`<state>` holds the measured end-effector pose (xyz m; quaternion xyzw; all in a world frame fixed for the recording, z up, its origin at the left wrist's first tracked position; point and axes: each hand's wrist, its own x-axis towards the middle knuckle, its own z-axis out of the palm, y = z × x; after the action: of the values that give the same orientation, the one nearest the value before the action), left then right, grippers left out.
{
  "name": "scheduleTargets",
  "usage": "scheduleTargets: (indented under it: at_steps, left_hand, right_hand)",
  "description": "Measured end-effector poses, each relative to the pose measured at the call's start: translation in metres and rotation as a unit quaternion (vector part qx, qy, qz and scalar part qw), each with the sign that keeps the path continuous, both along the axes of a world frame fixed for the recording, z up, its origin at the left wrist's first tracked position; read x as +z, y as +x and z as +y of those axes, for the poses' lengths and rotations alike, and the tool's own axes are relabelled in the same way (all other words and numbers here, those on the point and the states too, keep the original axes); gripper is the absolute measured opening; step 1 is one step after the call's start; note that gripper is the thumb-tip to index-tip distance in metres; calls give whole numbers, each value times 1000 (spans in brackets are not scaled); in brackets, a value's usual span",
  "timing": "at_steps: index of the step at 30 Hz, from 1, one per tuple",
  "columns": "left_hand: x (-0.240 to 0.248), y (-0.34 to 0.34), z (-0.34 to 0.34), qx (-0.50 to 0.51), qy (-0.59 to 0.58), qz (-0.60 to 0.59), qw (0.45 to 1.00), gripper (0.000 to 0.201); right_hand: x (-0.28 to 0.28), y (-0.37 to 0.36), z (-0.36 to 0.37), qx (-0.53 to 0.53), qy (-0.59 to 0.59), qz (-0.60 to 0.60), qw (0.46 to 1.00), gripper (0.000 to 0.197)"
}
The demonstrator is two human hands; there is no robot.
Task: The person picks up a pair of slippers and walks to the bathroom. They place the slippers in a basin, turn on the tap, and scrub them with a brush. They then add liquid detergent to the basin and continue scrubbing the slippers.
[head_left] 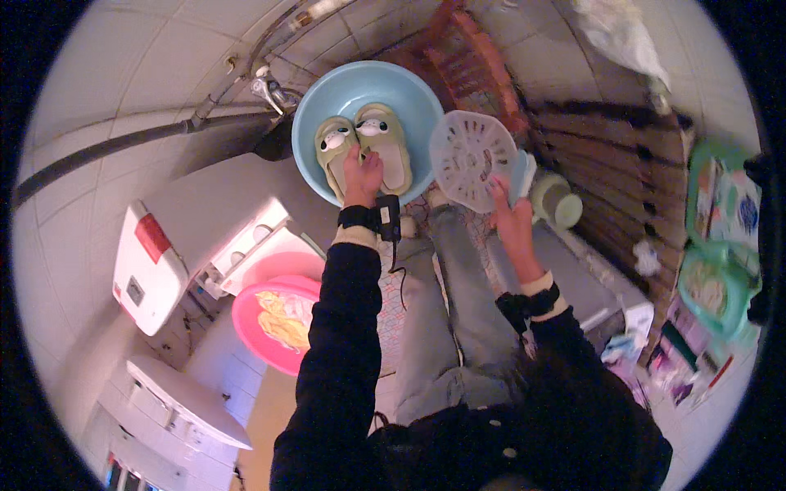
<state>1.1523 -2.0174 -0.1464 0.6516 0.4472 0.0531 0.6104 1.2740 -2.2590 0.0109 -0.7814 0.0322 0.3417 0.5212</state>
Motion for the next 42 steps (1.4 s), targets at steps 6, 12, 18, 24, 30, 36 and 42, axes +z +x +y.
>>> scheduleTargets:
  at_steps: [6, 12, 18, 24, 30, 36, 42]
  left_hand:
    - [103, -26, -54, 351, -521, -139, 765, 15]
    - [178, -61, -126, 153, -630, -147, 747, 19]
    - [255, -92, -197, 31, -671, -56, 738, 26]
    - [323, -99, -301, -191, -617, -30, 762, 36]
    - [343, -98, -418, -291, -632, -6, 718, 35]
    - [346, -112, -481, -311, -635, 1, 708, 35]
    - [348, -117, -466, -293, -628, -20, 721, 34]
  right_hand:
    - [68, -46, -46, -152, 121, 136, 972, 27]
    - [137, -105, -128, -178, 146, 145, 962, 27]
    - [201, -175, -216, -250, 154, 169, 941, 28]
    - [261, -246, -322, -340, 220, 85, 910, 24]
    - [296, -333, -469, -574, 266, -41, 773, 24]
    - [254, -360, -562, -631, 235, -28, 739, 17]
    - [250, -361, -598, -652, 430, 215, 587, 45]
